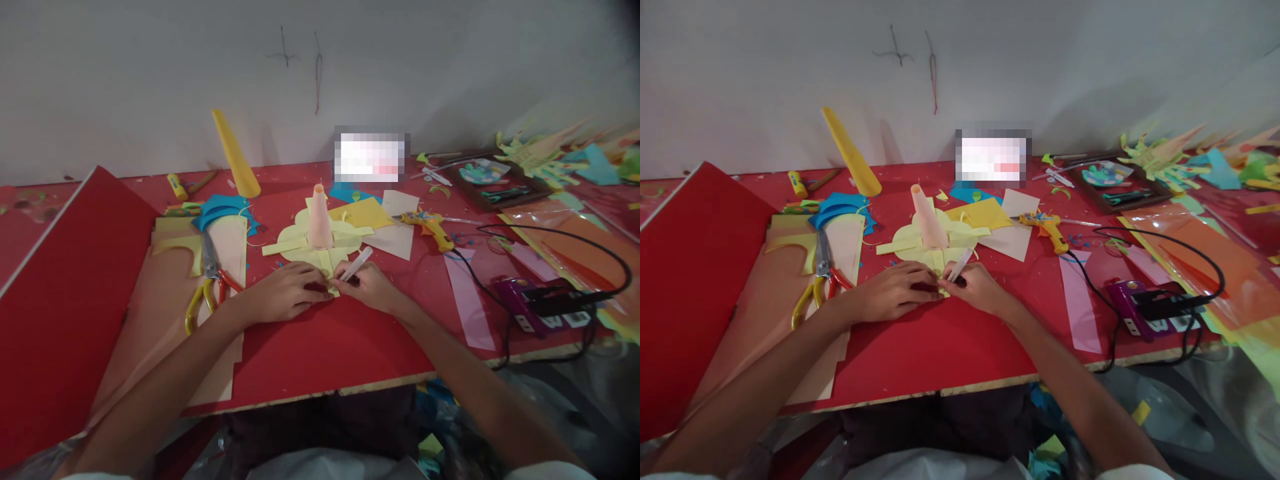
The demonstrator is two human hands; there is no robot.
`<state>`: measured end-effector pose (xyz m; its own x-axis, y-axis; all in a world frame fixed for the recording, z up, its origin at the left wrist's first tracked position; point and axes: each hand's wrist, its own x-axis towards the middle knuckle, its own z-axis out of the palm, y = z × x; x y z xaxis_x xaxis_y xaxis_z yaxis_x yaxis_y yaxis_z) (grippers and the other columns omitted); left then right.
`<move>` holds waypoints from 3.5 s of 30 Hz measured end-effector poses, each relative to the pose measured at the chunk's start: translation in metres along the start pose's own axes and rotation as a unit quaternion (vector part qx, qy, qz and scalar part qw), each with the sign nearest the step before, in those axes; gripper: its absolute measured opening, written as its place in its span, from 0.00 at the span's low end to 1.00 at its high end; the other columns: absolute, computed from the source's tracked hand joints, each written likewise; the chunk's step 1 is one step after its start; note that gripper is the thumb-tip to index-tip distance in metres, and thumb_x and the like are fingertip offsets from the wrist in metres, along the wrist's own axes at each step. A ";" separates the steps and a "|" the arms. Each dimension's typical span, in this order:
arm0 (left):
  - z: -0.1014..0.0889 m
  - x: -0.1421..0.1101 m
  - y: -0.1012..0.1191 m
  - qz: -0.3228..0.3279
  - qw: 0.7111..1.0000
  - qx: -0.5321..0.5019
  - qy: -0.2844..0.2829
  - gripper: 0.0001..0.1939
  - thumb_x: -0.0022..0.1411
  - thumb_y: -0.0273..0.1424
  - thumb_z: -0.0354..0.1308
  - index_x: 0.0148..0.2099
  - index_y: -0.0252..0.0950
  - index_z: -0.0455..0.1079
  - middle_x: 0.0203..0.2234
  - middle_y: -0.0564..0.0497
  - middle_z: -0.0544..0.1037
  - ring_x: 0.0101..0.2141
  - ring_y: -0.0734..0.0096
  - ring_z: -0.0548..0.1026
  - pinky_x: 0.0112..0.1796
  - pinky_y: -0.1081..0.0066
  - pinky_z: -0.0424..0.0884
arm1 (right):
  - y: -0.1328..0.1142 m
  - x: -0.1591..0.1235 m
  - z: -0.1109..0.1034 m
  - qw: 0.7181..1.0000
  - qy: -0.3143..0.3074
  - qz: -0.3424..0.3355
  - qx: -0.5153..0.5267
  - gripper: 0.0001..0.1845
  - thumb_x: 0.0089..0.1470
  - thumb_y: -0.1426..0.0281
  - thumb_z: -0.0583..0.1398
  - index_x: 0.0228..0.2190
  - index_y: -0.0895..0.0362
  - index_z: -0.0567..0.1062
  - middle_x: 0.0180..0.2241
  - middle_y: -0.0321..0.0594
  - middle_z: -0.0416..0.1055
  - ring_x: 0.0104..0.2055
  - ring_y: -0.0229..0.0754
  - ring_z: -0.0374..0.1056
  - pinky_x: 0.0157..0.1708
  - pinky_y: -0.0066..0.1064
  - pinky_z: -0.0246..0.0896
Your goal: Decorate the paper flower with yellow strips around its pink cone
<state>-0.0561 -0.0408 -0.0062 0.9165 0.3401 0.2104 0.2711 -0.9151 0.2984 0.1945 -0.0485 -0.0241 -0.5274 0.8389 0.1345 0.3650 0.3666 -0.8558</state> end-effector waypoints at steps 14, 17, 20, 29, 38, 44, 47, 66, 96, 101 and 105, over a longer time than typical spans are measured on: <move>-0.001 0.000 0.000 0.002 1.000 -0.001 0.002 0.19 0.69 0.25 0.55 0.59 0.44 0.75 0.51 0.43 0.78 0.56 0.57 0.72 0.57 0.54 0.70 | 0.004 0.002 0.000 1.000 0.002 0.000 -0.010 0.19 0.65 0.54 0.57 0.30 0.55 0.71 0.24 0.34 0.69 0.26 0.37 0.61 0.28 0.29 0.53; -0.001 0.000 0.000 -0.001 1.000 0.002 -0.003 0.18 0.70 0.26 0.54 0.58 0.44 0.75 0.52 0.43 0.77 0.57 0.57 0.72 0.57 0.54 0.69 | 0.004 0.002 0.001 1.000 0.010 -0.003 -0.009 0.19 0.65 0.53 0.57 0.30 0.55 0.72 0.26 0.35 0.70 0.28 0.38 0.63 0.30 0.30 0.55; -0.001 0.000 0.000 -0.003 1.000 0.007 -0.009 0.18 0.71 0.27 0.53 0.59 0.44 0.74 0.52 0.44 0.77 0.57 0.56 0.71 0.57 0.54 0.69 | 0.003 0.002 0.000 1.000 -0.001 0.003 0.001 0.20 0.64 0.53 0.57 0.30 0.55 0.72 0.25 0.35 0.70 0.27 0.38 0.63 0.29 0.30 0.55; -0.001 0.000 0.000 0.005 1.000 0.001 0.001 0.19 0.69 0.25 0.55 0.59 0.43 0.74 0.52 0.43 0.77 0.56 0.56 0.72 0.57 0.53 0.70 | 0.006 0.003 0.001 1.000 0.002 0.015 -0.013 0.18 0.64 0.54 0.57 0.31 0.55 0.73 0.26 0.36 0.71 0.29 0.39 0.64 0.31 0.30 0.56; -0.001 0.000 0.000 0.001 1.000 0.002 -0.004 0.19 0.69 0.25 0.55 0.59 0.44 0.74 0.53 0.44 0.77 0.57 0.56 0.71 0.58 0.54 0.69 | 0.006 0.003 0.001 1.000 0.011 -0.004 -0.028 0.15 0.65 0.59 0.57 0.31 0.55 0.72 0.28 0.37 0.71 0.30 0.39 0.65 0.32 0.30 0.56; -0.002 0.001 0.001 -0.001 1.000 0.006 -0.008 0.18 0.71 0.27 0.52 0.59 0.44 0.74 0.52 0.44 0.77 0.56 0.57 0.71 0.57 0.56 0.69 | 0.003 0.002 0.003 1.000 0.001 -0.015 -0.018 0.12 0.65 0.61 0.58 0.32 0.54 0.72 0.28 0.36 0.72 0.30 0.39 0.65 0.33 0.30 0.57; -0.002 0.001 0.001 -0.002 1.000 0.000 -0.002 0.18 0.71 0.26 0.53 0.59 0.45 0.74 0.51 0.44 0.77 0.56 0.58 0.72 0.57 0.56 0.69 | 0.004 0.001 0.002 1.000 0.002 -0.001 -0.003 0.12 0.64 0.61 0.59 0.32 0.54 0.72 0.28 0.36 0.71 0.30 0.38 0.64 0.32 0.30 0.57; -0.001 0.001 0.001 -0.007 1.000 -0.002 -0.016 0.20 0.71 0.26 0.54 0.61 0.46 0.73 0.49 0.45 0.77 0.54 0.59 0.71 0.56 0.57 0.69 | 0.004 -0.002 0.003 0.999 0.006 0.006 0.037 0.02 0.54 0.73 0.60 0.29 0.55 0.71 0.26 0.33 0.70 0.28 0.36 0.64 0.27 0.27 0.55; -0.002 0.001 0.001 -0.008 1.000 0.005 -0.013 0.19 0.70 0.26 0.53 0.60 0.46 0.74 0.49 0.44 0.77 0.55 0.58 0.72 0.55 0.57 0.69 | 0.004 0.000 0.001 1.000 -0.004 0.011 0.015 0.07 0.51 0.74 0.59 0.25 0.54 0.65 0.21 0.29 0.62 0.24 0.34 0.55 0.25 0.28 0.48; -0.002 0.001 0.001 -0.005 1.000 0.007 -0.008 0.19 0.71 0.27 0.53 0.60 0.45 0.73 0.50 0.44 0.77 0.55 0.58 0.71 0.55 0.57 0.69 | 0.005 0.001 0.002 1.000 0.010 -0.006 0.009 0.06 0.54 0.72 0.59 0.27 0.54 0.66 0.23 0.30 0.63 0.25 0.35 0.56 0.26 0.28 0.50; -0.002 0.001 0.001 -0.003 1.000 0.008 -0.009 0.18 0.72 0.28 0.52 0.59 0.44 0.74 0.49 0.44 0.77 0.54 0.58 0.72 0.55 0.57 0.70 | 0.004 0.001 0.002 1.000 -0.005 0.004 0.015 0.07 0.52 0.74 0.59 0.25 0.54 0.65 0.21 0.29 0.61 0.24 0.34 0.55 0.25 0.28 0.49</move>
<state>-0.0550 -0.0409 -0.0038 0.9199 0.3421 0.1919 0.2816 -0.9165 0.2842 0.1939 -0.0471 -0.0285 -0.5319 0.8379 0.1220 0.3464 0.3468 -0.8716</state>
